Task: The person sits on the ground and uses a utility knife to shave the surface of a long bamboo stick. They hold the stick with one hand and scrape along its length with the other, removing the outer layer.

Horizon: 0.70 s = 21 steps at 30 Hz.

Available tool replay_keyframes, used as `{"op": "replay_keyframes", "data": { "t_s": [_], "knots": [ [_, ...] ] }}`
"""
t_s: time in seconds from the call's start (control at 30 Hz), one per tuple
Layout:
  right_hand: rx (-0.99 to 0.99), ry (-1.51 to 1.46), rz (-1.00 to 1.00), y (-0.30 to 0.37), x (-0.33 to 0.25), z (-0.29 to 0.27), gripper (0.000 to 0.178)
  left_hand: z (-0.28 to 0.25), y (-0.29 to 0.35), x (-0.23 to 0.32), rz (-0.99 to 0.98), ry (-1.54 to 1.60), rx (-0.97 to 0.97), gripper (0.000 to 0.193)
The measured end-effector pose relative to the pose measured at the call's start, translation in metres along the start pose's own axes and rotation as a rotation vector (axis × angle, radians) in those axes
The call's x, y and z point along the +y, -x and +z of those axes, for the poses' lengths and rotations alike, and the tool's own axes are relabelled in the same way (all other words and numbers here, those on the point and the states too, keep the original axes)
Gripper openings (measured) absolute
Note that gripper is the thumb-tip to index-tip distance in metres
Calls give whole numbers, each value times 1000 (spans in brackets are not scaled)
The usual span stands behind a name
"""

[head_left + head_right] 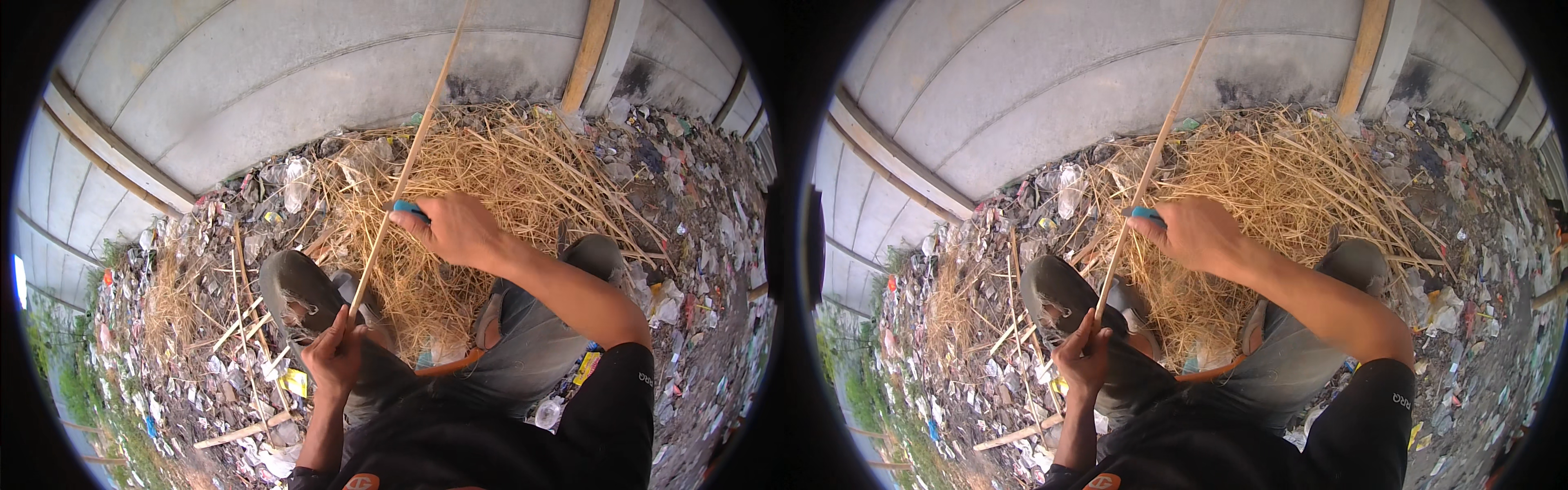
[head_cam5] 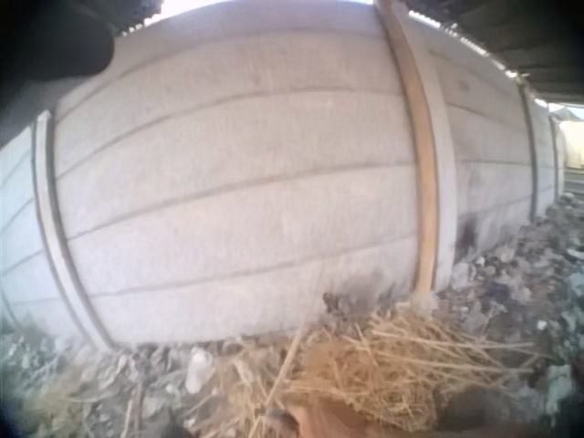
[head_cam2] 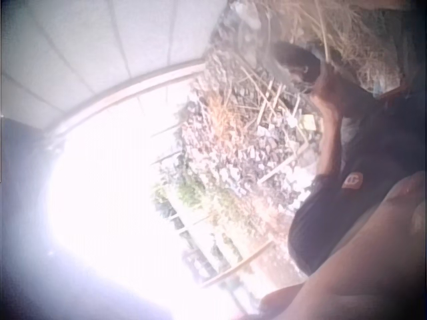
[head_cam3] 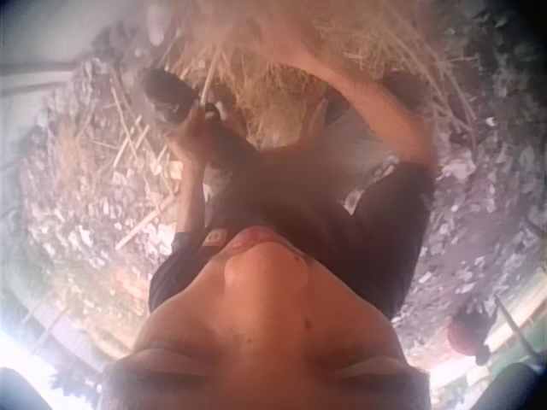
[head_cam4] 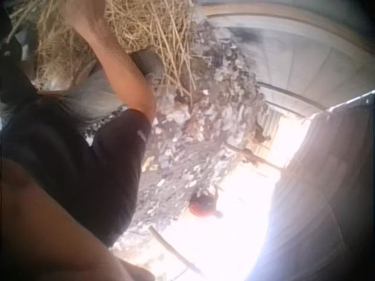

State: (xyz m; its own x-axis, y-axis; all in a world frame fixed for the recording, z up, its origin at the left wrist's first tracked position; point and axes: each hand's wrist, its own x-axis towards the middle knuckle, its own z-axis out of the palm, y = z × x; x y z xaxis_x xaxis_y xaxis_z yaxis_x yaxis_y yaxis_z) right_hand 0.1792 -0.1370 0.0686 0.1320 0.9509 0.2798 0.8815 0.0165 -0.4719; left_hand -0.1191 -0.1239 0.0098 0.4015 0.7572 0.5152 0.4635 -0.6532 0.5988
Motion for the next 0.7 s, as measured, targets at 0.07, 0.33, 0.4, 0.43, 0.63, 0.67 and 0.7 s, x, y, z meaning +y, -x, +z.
{"op": "replay_keyframes", "data": {
  "t_s": [0.07, 0.33, 0.4, 0.43, 0.63, 0.67, 0.7],
  "knots": [
    [-72, 29, -145, 20, -22, 22, 63, 1, 0, -2, -39, -25, 22, 25],
    [-96, -72, 88, -1, -5, -14, 68, 1, -3, -1, -16, -148, 6, 11],
    [-172, -18, -79, 22, -32, 10, 68, 6, -3, -1, 29, -152, 73, 14],
    [-137, -22, -58, 19, -28, 7, 68, 8, -4, -2, 53, -153, 104, 16],
    [-20, -25, 140, -23, 18, -31, 68, -4, -6, -5, 149, -206, 94, 16],
    [-65, -11, 115, -18, 7, -24, 68, -2, -6, -6, 146, -199, 100, 16],
    [-111, 6, 94, -11, -4, -17, 69, -1, -7, -6, 151, -212, 101, 16]
  ]
}}
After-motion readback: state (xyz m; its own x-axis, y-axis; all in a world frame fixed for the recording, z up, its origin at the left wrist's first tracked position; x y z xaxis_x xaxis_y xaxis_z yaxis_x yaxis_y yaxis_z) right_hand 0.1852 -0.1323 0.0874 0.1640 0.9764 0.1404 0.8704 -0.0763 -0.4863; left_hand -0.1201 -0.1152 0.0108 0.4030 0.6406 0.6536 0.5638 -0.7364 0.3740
